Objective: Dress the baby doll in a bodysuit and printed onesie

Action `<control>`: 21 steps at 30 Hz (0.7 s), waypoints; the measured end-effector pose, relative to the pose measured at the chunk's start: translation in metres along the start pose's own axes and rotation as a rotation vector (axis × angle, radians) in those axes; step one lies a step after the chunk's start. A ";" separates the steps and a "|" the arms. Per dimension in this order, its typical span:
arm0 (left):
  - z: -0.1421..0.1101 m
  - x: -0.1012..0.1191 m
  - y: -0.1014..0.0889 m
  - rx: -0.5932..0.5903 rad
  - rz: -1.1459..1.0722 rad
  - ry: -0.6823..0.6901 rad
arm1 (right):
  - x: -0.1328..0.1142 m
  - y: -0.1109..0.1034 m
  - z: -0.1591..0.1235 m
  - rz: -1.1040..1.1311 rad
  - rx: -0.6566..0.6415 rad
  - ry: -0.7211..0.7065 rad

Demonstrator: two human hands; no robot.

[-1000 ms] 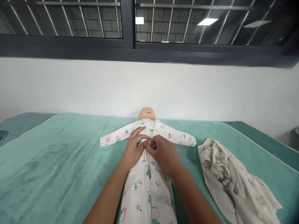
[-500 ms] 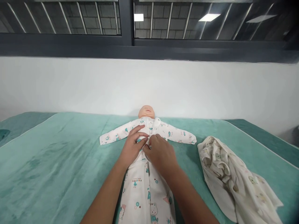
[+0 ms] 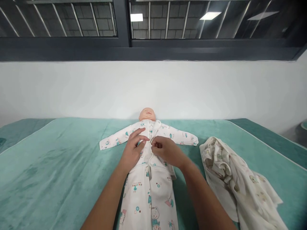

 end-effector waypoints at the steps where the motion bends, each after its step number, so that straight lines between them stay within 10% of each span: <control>1: 0.000 0.001 0.000 0.002 0.011 0.010 | 0.002 0.000 0.001 0.052 -0.013 0.011; 21: 0.001 0.013 0.004 0.031 0.223 0.168 | 0.010 -0.006 0.006 0.141 0.223 0.084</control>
Point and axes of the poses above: each hand's wrist, its own z-axis towards the middle knuckle, its own y-axis out of the palm, x = y × z, the point moved 9 cm from there along z, towards the middle knuckle, and after that the axes turned 15 degrees about x, right-handed, at the moved point
